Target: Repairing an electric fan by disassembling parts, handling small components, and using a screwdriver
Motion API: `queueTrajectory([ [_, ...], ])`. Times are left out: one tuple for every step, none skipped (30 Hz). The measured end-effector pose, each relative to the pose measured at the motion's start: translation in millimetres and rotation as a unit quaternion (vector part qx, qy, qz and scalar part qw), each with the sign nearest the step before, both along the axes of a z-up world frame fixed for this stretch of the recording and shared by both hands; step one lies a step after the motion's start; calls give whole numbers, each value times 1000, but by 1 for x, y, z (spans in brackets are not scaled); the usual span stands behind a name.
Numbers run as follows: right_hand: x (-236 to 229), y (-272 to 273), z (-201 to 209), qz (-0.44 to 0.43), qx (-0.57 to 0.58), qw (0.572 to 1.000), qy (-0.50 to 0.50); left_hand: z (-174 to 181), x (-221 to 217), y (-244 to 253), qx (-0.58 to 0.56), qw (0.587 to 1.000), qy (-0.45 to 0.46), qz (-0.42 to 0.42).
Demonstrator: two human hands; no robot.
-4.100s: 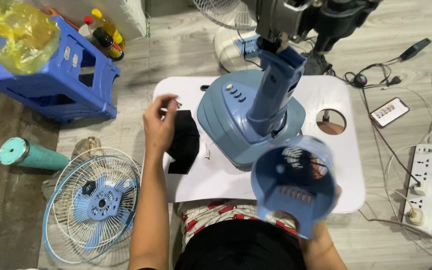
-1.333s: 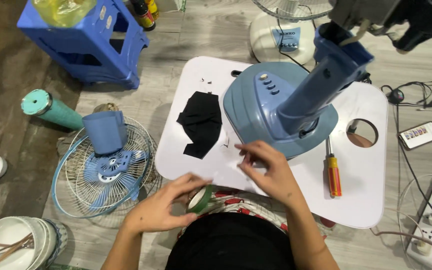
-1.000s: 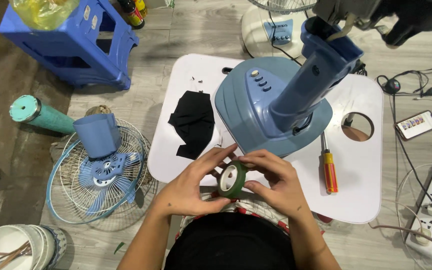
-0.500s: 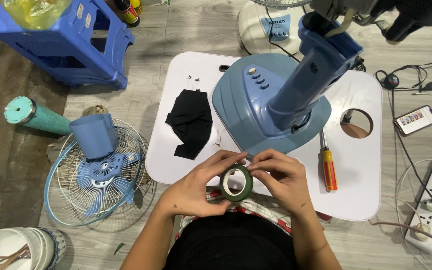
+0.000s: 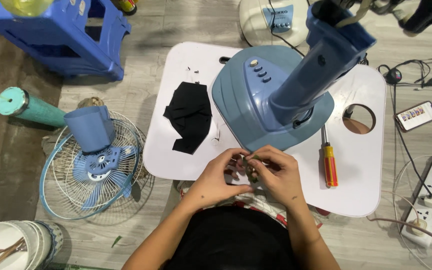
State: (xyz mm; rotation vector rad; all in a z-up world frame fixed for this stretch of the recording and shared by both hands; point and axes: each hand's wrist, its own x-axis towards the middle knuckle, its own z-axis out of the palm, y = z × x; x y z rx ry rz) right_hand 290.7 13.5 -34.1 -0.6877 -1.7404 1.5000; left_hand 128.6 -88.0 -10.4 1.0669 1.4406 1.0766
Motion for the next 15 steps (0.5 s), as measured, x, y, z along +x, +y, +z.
queueTrajectory([
  [1,1,-2,-1,-3,1000,-3,-7,3,0,-3,1000,-3,-1],
  [2,2,-3,-9,15,1000,-13,-13,5,1,-3,999,36,5],
  [4,3,-4,-17,34,999,-23,-19,8,2,-3,997,75,11],
  [3,4,-2,-18,33,999,-24,-17,11,3,-4,997,74,10],
  [3,5,0,-25,5,1000,-13,-14,15,5,-6,995,101,19],
  [2,7,3,-31,-22,999,-1,-11,17,6,-8,991,128,29],
  [2,8,2,-32,-22,999,-1,-15,19,8,-8,991,128,29],
  [1,8,1,-34,-21,999,14,-19,21,10,8,989,146,38],
  [1,9,0,-35,-20,999,29,-24,22,12,23,985,164,48],
  [1,9,1,-36,-20,999,29,-24,22,12,23,985,164,47],
  [2,9,2,-41,-19,998,37,-24,23,12,30,986,157,41],
  [3,8,3,-46,-19,998,45,-24,23,12,37,988,148,34],
  [6,11,0,-47,-19,998,44,-23,23,11,37,988,148,33],
  [8,14,-4,-51,-1,998,48,-23,22,10,35,991,131,18],
  [11,16,-7,-55,16,997,51,-23,22,9,32,993,114,3],
])
